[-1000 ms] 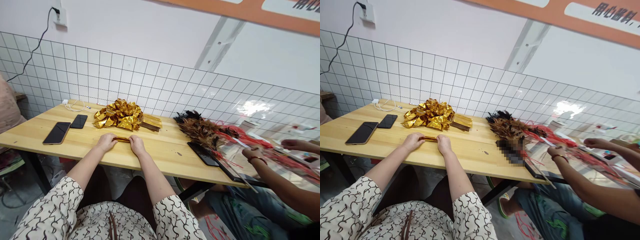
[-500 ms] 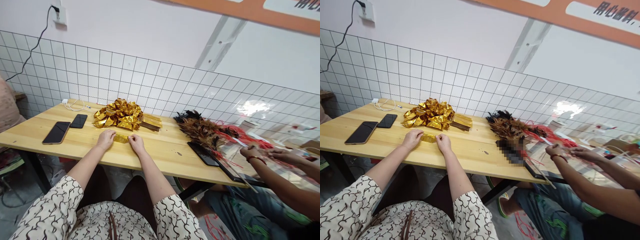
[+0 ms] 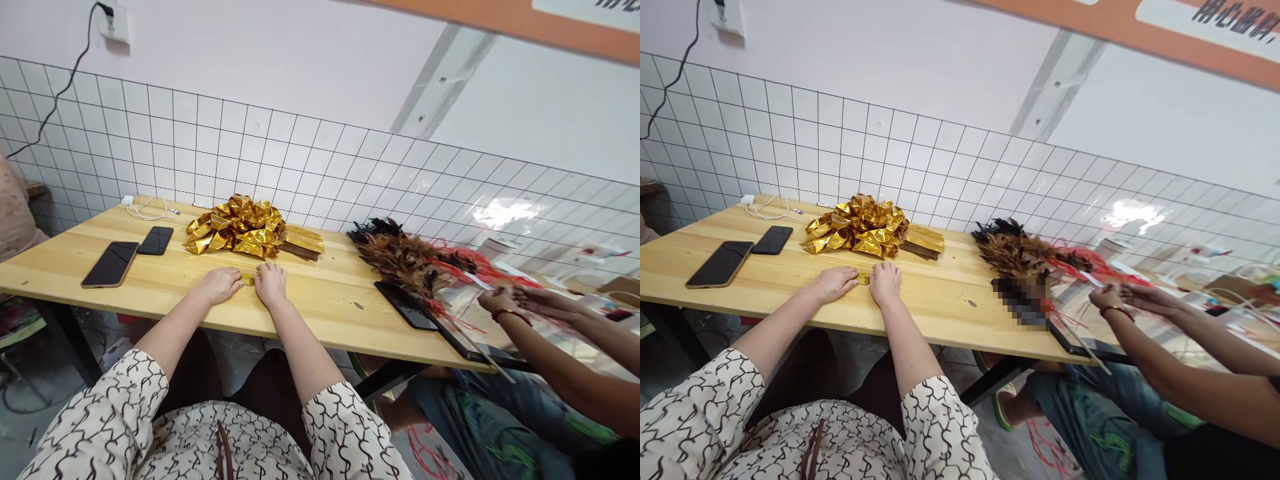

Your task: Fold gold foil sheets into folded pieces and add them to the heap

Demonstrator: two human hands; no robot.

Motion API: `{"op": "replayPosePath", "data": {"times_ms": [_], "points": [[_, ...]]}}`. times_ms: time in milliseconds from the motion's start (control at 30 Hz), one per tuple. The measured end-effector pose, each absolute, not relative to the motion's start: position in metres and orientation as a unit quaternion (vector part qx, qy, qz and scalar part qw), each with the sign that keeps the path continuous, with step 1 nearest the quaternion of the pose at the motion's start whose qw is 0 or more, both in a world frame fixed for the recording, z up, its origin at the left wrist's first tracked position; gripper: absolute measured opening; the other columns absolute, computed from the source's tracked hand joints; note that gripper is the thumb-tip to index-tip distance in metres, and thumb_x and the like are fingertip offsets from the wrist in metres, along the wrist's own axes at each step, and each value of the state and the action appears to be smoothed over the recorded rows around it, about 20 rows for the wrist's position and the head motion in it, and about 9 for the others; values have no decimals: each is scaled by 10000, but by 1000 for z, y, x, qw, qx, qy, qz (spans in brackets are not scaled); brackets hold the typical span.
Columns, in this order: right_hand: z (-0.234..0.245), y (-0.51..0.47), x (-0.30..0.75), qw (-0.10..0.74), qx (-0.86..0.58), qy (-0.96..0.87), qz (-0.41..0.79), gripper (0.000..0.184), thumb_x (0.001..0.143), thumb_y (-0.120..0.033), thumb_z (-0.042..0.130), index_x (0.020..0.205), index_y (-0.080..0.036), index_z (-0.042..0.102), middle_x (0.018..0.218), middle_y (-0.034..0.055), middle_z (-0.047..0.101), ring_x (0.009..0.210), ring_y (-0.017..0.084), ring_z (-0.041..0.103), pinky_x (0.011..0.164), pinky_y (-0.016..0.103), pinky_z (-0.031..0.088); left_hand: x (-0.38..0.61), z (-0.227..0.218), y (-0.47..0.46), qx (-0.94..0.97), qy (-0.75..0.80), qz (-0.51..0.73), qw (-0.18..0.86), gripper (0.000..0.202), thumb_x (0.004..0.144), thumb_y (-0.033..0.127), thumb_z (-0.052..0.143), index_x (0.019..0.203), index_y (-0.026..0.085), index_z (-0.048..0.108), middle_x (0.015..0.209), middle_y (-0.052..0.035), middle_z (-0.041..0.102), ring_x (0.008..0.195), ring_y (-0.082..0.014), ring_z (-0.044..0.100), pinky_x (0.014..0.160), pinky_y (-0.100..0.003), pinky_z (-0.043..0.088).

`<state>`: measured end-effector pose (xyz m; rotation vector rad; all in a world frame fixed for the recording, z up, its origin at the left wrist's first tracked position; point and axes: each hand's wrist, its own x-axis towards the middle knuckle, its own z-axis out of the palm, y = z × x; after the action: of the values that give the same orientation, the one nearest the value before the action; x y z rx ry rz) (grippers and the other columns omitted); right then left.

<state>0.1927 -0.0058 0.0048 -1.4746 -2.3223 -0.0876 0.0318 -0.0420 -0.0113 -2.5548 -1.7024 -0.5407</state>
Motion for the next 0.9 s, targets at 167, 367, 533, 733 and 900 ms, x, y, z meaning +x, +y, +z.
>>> {"op": "replayPosePath", "data": {"times_ms": [167, 367, 533, 733, 900], "points": [[-4, -8, 189, 190, -307, -933, 13, 372, 922, -307, 420, 1255, -174, 521, 1280, 122, 568, 1203, 217, 465, 1004, 386, 357, 33, -11, -42, -817, -551, -171, -3, 372, 895, 259, 412, 1212, 167, 584, 1289, -81, 597, 1202, -189, 536, 1046, -306, 397], [-11, -3, 192, 176, -258, -946, 87, 413, 944, -353, 351, 1268, -135, 487, 1274, 154, 568, 1181, 215, 505, 1007, 390, 396, 33, -14, -39, -817, -548, -178, -11, 394, 888, 260, 411, 1238, 187, 576, 1295, -68, 594, 1220, -186, 520, 1059, -304, 382], [-12, 2, 206, 156, -279, -942, 101, 443, 944, -374, 341, 1296, -146, 483, 1341, 152, 524, 1254, 227, 464, 1063, 421, 356, 32, -16, -39, -803, -570, -175, -4, 377, 908, 336, 393, 1193, 213, 608, 1285, -52, 604, 1215, -180, 524, 1034, -287, 396], [-10, 2, 217, 147, -340, -923, 100, 415, 923, -335, 400, 1283, -165, 516, 1359, 132, 517, 1290, 225, 438, 1083, 405, 338, 33, -9, -45, -778, -604, -173, -14, 375, 900, 407, 422, 1100, 194, 656, 1240, -78, 629, 1183, -206, 548, 984, -284, 422], [1, -7, 217, 154, -383, -906, 92, 301, 901, -273, 451, 1144, -186, 606, 1181, 102, 638, 1151, 200, 552, 992, 349, 418, 32, -2, -50, -749, -642, -161, -26, 373, 866, 467, 470, 1011, 198, 684, 1169, -73, 662, 1106, -218, 587, 898, -264, 452]]}}
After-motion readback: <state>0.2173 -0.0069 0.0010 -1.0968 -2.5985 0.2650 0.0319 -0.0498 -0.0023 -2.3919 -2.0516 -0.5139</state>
